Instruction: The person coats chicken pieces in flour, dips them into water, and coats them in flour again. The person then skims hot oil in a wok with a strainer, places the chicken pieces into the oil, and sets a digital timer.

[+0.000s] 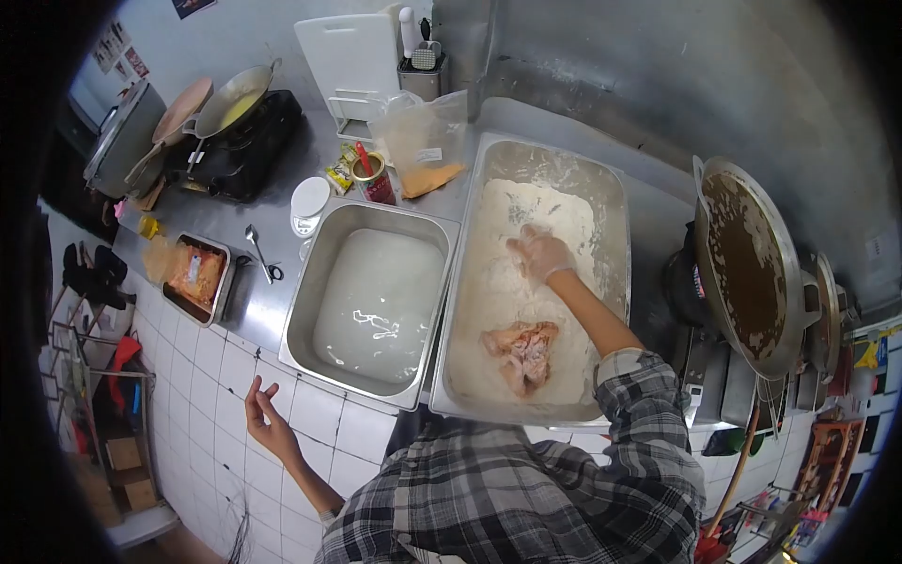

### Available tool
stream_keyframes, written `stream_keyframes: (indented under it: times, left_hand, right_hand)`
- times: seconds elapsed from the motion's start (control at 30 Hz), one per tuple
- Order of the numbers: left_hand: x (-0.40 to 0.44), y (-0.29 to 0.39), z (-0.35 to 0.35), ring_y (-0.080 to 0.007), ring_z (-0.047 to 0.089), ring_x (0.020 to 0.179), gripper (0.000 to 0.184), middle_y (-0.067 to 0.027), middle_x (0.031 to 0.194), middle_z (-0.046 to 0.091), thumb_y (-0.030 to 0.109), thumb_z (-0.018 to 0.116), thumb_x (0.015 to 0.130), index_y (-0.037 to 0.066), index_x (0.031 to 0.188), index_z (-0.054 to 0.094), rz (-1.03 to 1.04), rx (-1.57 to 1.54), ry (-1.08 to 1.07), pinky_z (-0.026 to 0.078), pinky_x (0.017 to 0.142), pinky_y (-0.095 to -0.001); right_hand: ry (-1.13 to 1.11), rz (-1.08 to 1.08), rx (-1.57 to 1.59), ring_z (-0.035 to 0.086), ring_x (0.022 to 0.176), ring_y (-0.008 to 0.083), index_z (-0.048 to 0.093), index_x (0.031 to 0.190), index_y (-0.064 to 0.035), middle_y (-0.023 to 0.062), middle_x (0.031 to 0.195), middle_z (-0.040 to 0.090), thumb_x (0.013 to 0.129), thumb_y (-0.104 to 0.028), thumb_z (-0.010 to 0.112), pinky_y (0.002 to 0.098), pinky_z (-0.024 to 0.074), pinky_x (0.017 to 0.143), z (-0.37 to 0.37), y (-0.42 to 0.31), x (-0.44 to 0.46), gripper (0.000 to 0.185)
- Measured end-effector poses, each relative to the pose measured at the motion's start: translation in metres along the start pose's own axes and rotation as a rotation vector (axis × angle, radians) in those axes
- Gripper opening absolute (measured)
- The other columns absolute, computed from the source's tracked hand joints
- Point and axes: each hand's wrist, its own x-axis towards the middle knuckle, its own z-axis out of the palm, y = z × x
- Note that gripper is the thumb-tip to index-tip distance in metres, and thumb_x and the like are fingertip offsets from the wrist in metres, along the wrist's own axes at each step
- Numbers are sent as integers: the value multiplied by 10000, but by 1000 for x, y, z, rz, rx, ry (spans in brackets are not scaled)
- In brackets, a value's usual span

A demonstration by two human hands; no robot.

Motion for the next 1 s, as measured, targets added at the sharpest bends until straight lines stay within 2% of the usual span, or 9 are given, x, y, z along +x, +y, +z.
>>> stream_keyframes:
  times: [0.1,0.2,0.37,0.57,0.63,0.7,0.8,0.9,1.0]
  left_hand:
    - [-1,-4,-3,-146,634,854,282,-98,945,671,171,459,977,-10,1139,602,-14,-11,14,411,916,-325]
    - [-5,-14,-12,-152,633,845,284,-104,924,666,172,464,973,-17,1137,599,-25,-25,43,431,880,-313]
    - [-7,-11,-19,-154,632,846,288,-105,928,665,179,461,974,-17,1133,600,-38,-4,65,412,923,-338]
    - [-12,-12,-21,-150,630,842,286,-104,923,664,179,458,973,-14,1127,604,-66,33,56,404,939,-347]
    - [-14,-15,-21,-152,630,845,283,-107,926,663,174,458,973,-12,1126,605,-81,6,68,406,938,-348]
    - [-17,-16,-23,-153,630,850,279,-109,920,663,170,458,972,-10,1124,606,-90,-2,70,409,936,-348]
    - [-17,-12,-19,-152,631,856,275,-110,897,667,167,460,970,-8,1121,609,-95,-10,84,409,938,-349]
    - [-19,-9,-23,-150,631,862,273,-108,866,672,167,461,969,-4,1119,611,-101,-23,91,398,953,-354]
    - [-23,-8,-26,-149,631,862,273,-106,846,673,170,461,970,0,1120,612,-85,-28,104,385,970,-361]
  right_hand:
    - [4,136,551,615,955,286,568,1151,-150,160,1064,607,787,-272,667,364,508,823,-19,21,13,396]
    - [278,87,708,626,948,338,576,1122,-72,185,905,657,801,-353,644,386,489,856,-38,50,-9,432]
    - [348,553,223,594,1049,363,531,1244,-81,227,1100,615,754,-407,666,405,472,899,-8,92,17,604]
    - [-92,367,174,472,1196,415,278,1433,-118,277,1361,384,701,-495,689,420,378,1015,50,58,60,920]
    - [-57,432,120,451,1215,432,222,1453,-144,263,1419,304,683,-505,695,430,370,1026,62,30,60,973]
    - [107,701,99,460,1207,431,224,1450,-191,234,1446,259,664,-485,707,434,412,993,31,-19,39,968]
    - [9,743,277,493,1183,406,234,1442,-234,218,1394,334,619,-444,735,436,456,949,2,-19,38,986]
    - [-61,717,297,429,1263,371,158,1482,-226,159,1505,161,575,-511,772,428,439,984,-3,-13,36,1132]
    - [4,666,264,543,1150,333,264,1428,-110,188,1410,363,578,-397,803,393,485,913,-8,-9,35,1047]
